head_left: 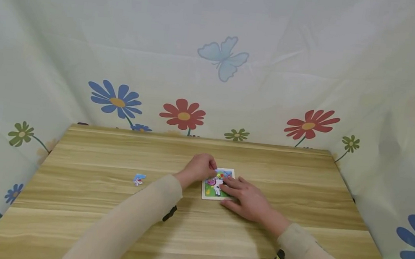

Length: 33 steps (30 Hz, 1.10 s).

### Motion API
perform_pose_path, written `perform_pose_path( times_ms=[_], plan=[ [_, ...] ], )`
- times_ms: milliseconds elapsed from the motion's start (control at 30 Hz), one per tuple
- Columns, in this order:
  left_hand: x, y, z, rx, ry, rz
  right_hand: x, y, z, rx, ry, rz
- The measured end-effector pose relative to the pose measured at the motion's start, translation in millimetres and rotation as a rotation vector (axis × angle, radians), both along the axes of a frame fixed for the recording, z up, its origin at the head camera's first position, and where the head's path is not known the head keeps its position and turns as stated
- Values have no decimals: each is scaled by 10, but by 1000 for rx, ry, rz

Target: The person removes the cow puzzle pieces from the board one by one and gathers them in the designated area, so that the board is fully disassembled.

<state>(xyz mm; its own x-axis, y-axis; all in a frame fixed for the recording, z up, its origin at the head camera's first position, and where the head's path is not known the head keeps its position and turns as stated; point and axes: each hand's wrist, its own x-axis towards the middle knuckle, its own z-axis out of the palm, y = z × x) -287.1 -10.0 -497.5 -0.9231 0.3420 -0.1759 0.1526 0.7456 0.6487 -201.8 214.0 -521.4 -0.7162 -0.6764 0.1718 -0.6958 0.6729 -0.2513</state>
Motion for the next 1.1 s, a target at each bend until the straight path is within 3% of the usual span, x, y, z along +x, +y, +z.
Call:
perform_pose_path(
  times_ms=[133, 333, 667, 800, 1100],
  plan=[
    [1, -20, 10, 22, 5, -12, 14, 7, -12, 3, 5, 0],
    [19, -67, 123, 87, -60, -44, 20, 17, -16, -3, -1, 0],
    [-46, -265, 325, 117, -37, -122, 29, 0, -12, 6, -38, -26],
    [-40, -434, 401, 106, -29, -162, 35, -5, -20, 11, -36, -36],
    [48, -1025, 541, 112, -58, -164, 41, 1, -34, 4, -12, -33]
  ],
)
